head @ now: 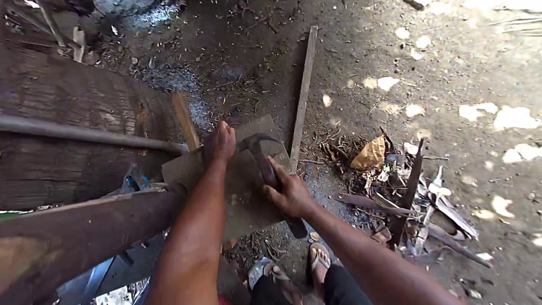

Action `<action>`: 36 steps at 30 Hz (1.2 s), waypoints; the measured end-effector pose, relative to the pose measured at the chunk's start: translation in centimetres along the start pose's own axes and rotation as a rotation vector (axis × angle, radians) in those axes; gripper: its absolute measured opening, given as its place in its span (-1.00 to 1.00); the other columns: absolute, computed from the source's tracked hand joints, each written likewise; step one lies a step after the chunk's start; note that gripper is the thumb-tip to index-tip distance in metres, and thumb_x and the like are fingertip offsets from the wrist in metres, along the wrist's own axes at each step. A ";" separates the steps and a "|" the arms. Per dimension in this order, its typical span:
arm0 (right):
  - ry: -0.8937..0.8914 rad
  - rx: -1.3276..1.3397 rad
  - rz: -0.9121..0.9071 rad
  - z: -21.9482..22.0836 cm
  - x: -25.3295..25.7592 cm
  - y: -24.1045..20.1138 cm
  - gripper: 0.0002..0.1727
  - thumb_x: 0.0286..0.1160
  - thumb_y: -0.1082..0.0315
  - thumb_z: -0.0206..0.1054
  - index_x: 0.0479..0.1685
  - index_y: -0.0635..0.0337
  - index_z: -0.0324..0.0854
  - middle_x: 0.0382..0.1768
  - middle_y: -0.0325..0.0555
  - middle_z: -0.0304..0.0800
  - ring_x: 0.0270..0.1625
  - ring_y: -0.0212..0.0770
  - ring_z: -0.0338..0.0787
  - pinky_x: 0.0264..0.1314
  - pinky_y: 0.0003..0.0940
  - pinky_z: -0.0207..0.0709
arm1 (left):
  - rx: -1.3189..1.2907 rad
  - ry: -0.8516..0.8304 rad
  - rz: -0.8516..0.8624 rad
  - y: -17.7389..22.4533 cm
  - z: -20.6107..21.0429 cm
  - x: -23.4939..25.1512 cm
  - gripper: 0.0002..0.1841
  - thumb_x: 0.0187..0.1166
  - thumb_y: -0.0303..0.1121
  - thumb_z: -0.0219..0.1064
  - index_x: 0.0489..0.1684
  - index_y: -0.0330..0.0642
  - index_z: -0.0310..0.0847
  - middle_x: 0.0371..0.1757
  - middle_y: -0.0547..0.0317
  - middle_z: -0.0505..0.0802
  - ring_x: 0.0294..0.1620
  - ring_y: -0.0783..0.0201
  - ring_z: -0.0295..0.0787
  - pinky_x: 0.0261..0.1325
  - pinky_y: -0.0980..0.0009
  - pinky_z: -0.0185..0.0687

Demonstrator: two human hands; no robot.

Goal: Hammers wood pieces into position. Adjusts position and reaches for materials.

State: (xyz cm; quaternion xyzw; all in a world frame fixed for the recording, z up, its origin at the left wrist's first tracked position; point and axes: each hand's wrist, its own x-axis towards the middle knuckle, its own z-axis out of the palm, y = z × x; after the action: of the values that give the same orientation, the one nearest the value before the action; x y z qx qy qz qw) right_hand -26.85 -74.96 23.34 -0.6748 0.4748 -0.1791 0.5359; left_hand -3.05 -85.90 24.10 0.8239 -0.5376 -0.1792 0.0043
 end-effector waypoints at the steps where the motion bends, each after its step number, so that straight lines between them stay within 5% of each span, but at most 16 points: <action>1: -0.057 -0.015 0.011 -0.4 0.2 -0.4 -0.14 0.51 -0.12 0.32 0.87 -0.12 0.21 -0.08 -0.10 0.93 -0.13 -0.18 0.91 0.04 0.01 0.77 | -0.001 -0.010 -0.013 -0.2 0.0 0.2 -0.56 0.82 -0.11 -0.02 0.37 -0.22 0.55 0.08 -0.30 0.85 0.16 -0.33 0.81 0.15 -0.38 0.62; 4: -0.206 -0.077 0.105 -1.3 0.4 -1.6 -0.14 0.51 -0.13 0.30 0.87 -0.18 0.21 -0.07 -0.04 0.92 -0.08 -0.03 0.90 0.06 0.16 0.73 | -0.027 -0.022 -0.038 -0.1 0.5 0.9 -0.54 0.84 -0.13 -0.07 0.52 -0.14 0.48 0.16 -0.28 0.83 0.20 -0.30 0.80 0.19 -0.39 0.60; 10: -0.333 -0.384 0.257 -1.0 0.0 -4.3 -0.24 0.67 -0.29 0.05 0.84 -0.25 0.26 -0.02 0.05 0.89 -0.09 0.15 0.89 -0.05 0.22 0.72 | 0.018 0.012 -0.094 -0.7 1.4 1.2 -0.60 0.82 -0.10 -0.07 0.40 -0.04 0.52 0.00 -0.17 0.87 0.09 -0.24 0.83 0.10 -0.34 0.64; 12: -0.254 -0.465 0.228 -1.7 0.1 -5.2 -0.41 0.74 -0.25 0.02 0.39 -0.12 0.72 -0.13 0.03 0.88 -0.16 0.13 0.89 -0.17 0.18 0.73 | 0.019 -0.009 -0.107 -0.6 1.4 1.3 -0.61 0.80 -0.09 -0.05 0.37 -0.02 0.55 -0.03 -0.15 0.87 0.07 -0.22 0.84 0.09 -0.32 0.65; 13: -0.154 -0.483 0.193 -2.2 0.4 -5.3 -0.44 0.74 -0.22 0.04 -0.09 -0.02 0.83 -0.27 0.00 0.85 -0.27 0.07 0.88 -0.29 0.13 0.72 | 0.025 -0.017 -0.105 -0.5 1.1 1.3 -0.61 0.80 -0.10 -0.04 0.35 -0.03 0.56 -0.04 -0.15 0.88 0.06 -0.23 0.84 0.09 -0.31 0.65; 14: -0.025 -0.476 0.153 -2.8 1.1 -5.4 -0.46 0.72 -0.17 0.10 -0.34 0.01 0.81 -0.36 -0.06 0.83 -0.35 -0.01 0.86 -0.38 0.06 0.70 | 0.027 -0.022 -0.097 -0.4 0.9 1.3 -0.62 0.79 -0.11 -0.02 0.35 -0.05 0.56 -0.05 -0.16 0.88 0.05 -0.23 0.85 0.09 -0.30 0.66; 15: 0.116 -0.435 0.118 -3.5 2.2 -5.2 -0.54 0.67 -0.10 0.19 -0.32 0.02 0.84 -0.35 -0.08 0.84 -0.36 -0.06 0.86 -0.38 0.01 0.72 | 0.021 -0.028 -0.091 -0.4 0.8 1.3 -0.61 0.79 -0.13 -0.01 0.37 -0.07 0.56 -0.05 -0.17 0.88 0.06 -0.24 0.85 0.11 -0.30 0.65; 17: 0.284 -0.312 0.153 -5.1 5.6 -4.9 -0.55 0.63 0.00 0.28 0.24 0.09 0.81 -0.02 0.03 0.87 -0.07 -0.05 0.88 -0.07 -0.02 0.79 | 0.016 -0.018 -0.063 -0.4 0.6 1.2 -0.61 0.77 -0.15 0.04 0.37 -0.11 0.58 -0.06 -0.18 0.89 0.08 -0.24 0.84 0.18 -0.28 0.64; 19: 0.241 -0.084 0.316 -6.3 9.9 -4.0 -0.27 0.66 -0.10 0.29 0.70 0.16 0.42 0.38 0.07 0.73 0.34 -0.06 0.78 0.40 -0.03 0.67 | 0.023 -0.010 -0.046 -0.3 0.3 1.2 -0.61 0.75 -0.15 0.04 0.33 -0.12 0.62 -0.09 -0.15 0.90 0.05 -0.21 0.87 0.15 -0.24 0.67; 20: 0.182 0.081 0.388 -6.5 12.0 -3.2 -0.21 0.64 -0.12 0.32 0.77 0.14 0.32 0.46 0.03 0.69 0.44 -0.13 0.73 0.51 -0.08 0.61 | 0.031 -0.019 -0.050 -0.3 0.3 1.2 -0.60 0.75 -0.14 0.03 0.33 -0.11 0.63 -0.09 -0.12 0.91 0.05 -0.19 0.88 0.18 -0.21 0.66; 22: 0.119 0.310 0.453 -5.8 15.1 -1.6 -0.41 0.61 -0.07 0.38 0.48 0.11 0.61 0.21 -0.09 0.86 0.23 -0.25 0.84 0.37 -0.14 0.72 | 0.040 -0.015 -0.044 -0.5 0.6 1.2 -0.59 0.72 -0.13 0.03 0.29 -0.12 0.66 -0.12 -0.08 0.92 0.02 -0.13 0.88 0.29 -0.17 0.61; 24: 0.128 0.269 0.452 -5.1 15.8 -0.8 -0.54 0.60 -0.08 0.39 0.23 0.06 0.77 0.03 -0.20 0.92 0.08 -0.32 0.89 0.27 -0.17 0.77 | 0.060 0.041 -0.006 -0.9 1.2 1.2 -0.59 0.69 -0.15 0.03 0.22 -0.13 0.71 -0.22 -0.04 0.93 -0.08 -0.08 0.91 0.25 -0.14 0.65; 29: 0.338 -0.179 0.329 -2.8 15.0 -1.3 -0.39 0.71 -0.13 0.20 0.29 0.27 0.74 -0.04 0.00 0.94 0.02 -0.14 0.92 0.21 -0.07 0.75 | 0.045 0.144 0.065 -1.2 1.6 1.1 -0.63 0.66 -0.19 0.07 0.10 -0.19 0.76 -0.30 0.00 0.91 -0.25 -0.02 0.89 0.05 -0.06 0.70; 36: 0.281 -0.307 0.364 -2.8 15.5 -1.6 -0.31 0.79 -0.16 0.01 0.32 0.33 0.66 -0.23 0.02 0.91 -0.22 -0.05 0.92 -0.13 -0.01 0.78 | -0.021 0.187 0.076 -1.4 1.8 1.1 -0.63 0.66 -0.21 0.05 0.05 -0.19 0.77 -0.31 0.07 0.91 -0.23 0.09 0.88 0.09 0.01 0.67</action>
State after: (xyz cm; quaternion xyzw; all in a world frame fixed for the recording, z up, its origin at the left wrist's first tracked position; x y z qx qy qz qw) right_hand -20.67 -89.46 21.59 -0.6201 0.6796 -0.0980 0.3796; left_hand -1.93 -85.99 21.84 0.8160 -0.5637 -0.1067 0.0699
